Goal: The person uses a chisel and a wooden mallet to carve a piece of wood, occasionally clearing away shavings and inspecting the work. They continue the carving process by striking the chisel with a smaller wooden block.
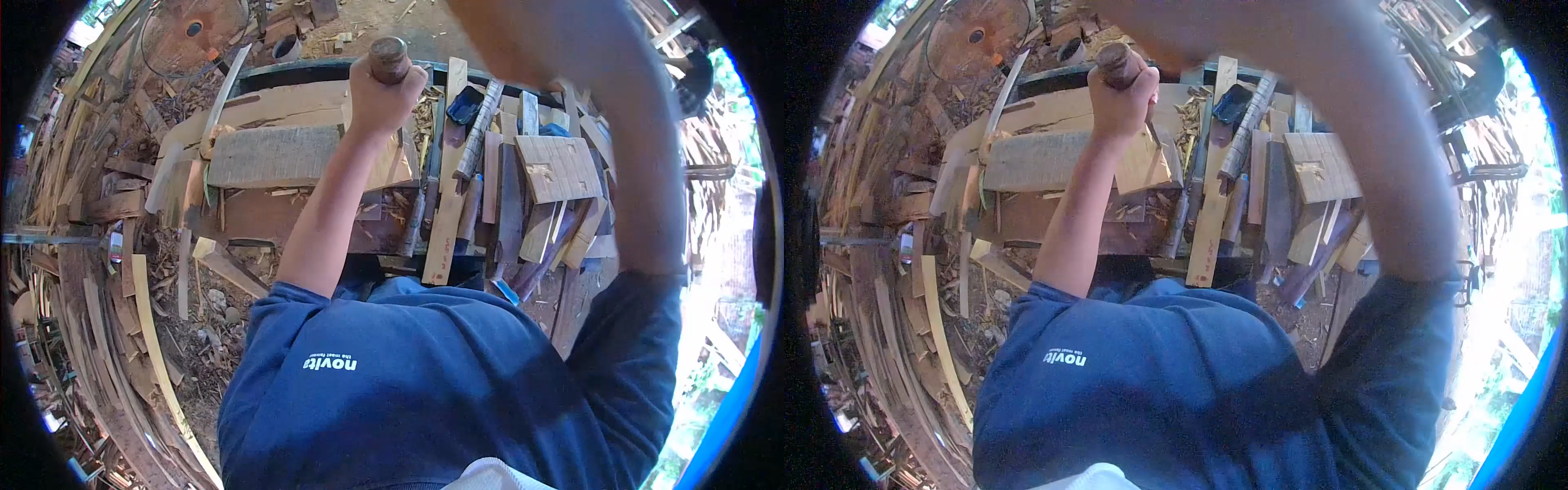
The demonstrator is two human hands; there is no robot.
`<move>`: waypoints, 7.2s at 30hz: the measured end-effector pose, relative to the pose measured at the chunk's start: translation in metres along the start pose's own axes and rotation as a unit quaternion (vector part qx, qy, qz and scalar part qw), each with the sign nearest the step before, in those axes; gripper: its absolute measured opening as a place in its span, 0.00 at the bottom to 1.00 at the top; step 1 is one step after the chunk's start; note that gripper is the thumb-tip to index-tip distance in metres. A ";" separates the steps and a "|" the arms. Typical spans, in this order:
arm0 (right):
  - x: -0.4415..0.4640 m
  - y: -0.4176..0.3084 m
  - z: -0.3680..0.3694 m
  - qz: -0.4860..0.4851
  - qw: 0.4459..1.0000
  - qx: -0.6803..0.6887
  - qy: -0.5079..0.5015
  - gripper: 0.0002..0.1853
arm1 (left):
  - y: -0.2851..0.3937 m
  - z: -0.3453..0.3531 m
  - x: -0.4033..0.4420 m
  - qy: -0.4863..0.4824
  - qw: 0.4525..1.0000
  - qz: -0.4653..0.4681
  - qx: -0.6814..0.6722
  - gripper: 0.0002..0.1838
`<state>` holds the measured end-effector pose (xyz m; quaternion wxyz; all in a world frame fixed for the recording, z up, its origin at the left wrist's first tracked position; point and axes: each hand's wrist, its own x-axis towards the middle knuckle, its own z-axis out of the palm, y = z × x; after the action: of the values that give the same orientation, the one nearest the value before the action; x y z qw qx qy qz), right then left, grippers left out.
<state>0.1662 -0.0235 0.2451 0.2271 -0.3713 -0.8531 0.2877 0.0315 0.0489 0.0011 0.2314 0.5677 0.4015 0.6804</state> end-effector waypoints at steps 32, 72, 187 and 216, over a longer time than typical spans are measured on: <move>0.011 -0.013 -0.016 0.207 0.944 0.015 -0.256 0.18 | 0.004 0.008 -0.010 -0.005 0.999 -0.037 0.003 0.07; 0.015 0.239 0.219 0.267 0.961 -0.043 -0.058 0.32 | -0.124 -0.029 -0.040 0.363 0.802 -0.169 -0.444 0.10; -0.046 0.221 0.290 0.072 0.970 0.096 0.211 0.31 | -0.111 -0.030 -0.043 0.323 0.863 -0.178 -0.345 0.12; -0.045 0.241 0.302 0.070 0.961 0.176 0.199 0.22 | -0.108 -0.030 -0.045 0.325 0.861 -0.176 -0.349 0.09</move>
<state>0.1340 -0.0199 -0.1426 0.4334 -0.4343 -0.6983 0.3688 -0.0016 0.0677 -0.1139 0.3865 0.1164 0.2833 0.8699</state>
